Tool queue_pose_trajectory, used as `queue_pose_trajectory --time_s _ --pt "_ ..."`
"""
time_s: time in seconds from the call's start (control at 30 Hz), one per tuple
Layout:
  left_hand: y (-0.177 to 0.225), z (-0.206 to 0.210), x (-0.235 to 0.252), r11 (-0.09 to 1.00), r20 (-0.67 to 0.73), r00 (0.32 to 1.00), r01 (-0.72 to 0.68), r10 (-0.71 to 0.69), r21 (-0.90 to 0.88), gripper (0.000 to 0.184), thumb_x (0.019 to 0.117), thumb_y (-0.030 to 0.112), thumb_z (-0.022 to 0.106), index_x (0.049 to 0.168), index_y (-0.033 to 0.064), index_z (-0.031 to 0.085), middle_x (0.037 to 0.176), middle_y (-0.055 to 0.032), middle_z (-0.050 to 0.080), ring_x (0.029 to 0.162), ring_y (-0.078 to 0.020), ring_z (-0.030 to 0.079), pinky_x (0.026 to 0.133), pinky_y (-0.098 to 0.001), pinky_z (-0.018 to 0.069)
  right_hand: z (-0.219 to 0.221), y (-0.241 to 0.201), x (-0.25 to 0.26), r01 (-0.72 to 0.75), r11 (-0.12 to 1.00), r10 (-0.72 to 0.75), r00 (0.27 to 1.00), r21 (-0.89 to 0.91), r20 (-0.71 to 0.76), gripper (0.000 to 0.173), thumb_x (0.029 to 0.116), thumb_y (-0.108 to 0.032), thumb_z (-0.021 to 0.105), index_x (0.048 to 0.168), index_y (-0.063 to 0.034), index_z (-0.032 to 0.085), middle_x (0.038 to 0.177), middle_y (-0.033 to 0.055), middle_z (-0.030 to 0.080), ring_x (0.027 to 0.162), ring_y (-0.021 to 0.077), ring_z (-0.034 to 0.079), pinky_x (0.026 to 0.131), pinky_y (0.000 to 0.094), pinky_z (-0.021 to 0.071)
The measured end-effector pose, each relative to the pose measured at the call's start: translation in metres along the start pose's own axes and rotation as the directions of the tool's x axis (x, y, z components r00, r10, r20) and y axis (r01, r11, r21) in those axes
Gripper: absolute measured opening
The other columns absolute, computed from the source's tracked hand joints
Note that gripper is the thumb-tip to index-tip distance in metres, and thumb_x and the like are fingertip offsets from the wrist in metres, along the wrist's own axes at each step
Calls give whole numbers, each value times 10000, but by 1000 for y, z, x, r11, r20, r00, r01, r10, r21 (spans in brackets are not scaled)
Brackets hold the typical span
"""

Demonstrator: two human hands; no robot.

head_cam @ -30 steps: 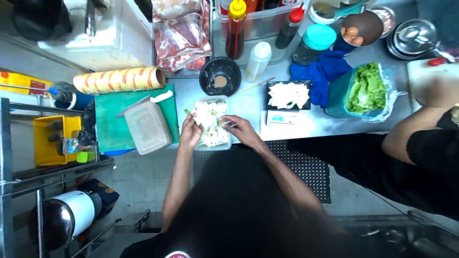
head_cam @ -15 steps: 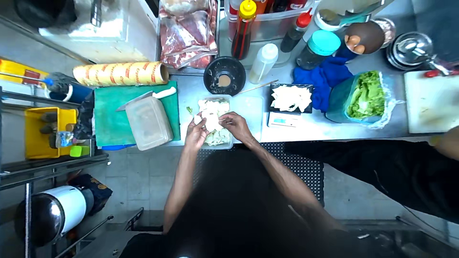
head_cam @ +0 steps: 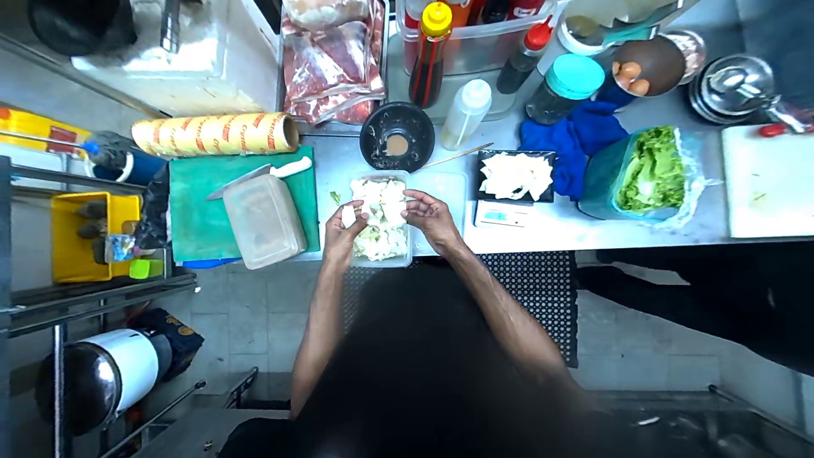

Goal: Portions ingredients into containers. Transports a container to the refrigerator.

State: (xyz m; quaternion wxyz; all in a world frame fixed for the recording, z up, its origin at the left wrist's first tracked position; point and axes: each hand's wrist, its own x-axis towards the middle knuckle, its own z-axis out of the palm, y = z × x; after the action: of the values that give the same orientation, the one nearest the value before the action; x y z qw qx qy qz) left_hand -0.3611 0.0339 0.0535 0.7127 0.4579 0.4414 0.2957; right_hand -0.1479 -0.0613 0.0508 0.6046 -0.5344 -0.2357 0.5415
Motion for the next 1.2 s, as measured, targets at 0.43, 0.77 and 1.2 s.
queue_pose_trajectory --time_s 0.43,0.77,1.2 --pt "14 13 -8 856 47 982 -181 181 485 393 989 261 695 1376 205 658 1605 -9 429 1424 -246 475 1054 -505 520 6 -10 28 175 851 -151 985 -495 89 608 884 -118 800 1444 -82 566 1257 130 679 1101 206 699 916 380 618" --pt "-49 75 4 12 51 961 -50 -273 999 237 925 215 695 1121 95 749 1151 -204 707 1200 -467 591 900 -665 516 -20 -26 16 99 869 -108 994 -484 10 506 917 -202 779 1388 -110 619 1333 92 650 1054 184 707 824 366 636" --pt "-11 12 6 819 272 954 -55 -126 572 259 930 160 766 1161 71 690 965 -83 700 844 -205 681 780 -417 594 -40 -43 -10 125 923 -152 987 -363 -46 415 956 -180 722 1342 -53 636 1240 99 706 1022 187 718 879 373 614"
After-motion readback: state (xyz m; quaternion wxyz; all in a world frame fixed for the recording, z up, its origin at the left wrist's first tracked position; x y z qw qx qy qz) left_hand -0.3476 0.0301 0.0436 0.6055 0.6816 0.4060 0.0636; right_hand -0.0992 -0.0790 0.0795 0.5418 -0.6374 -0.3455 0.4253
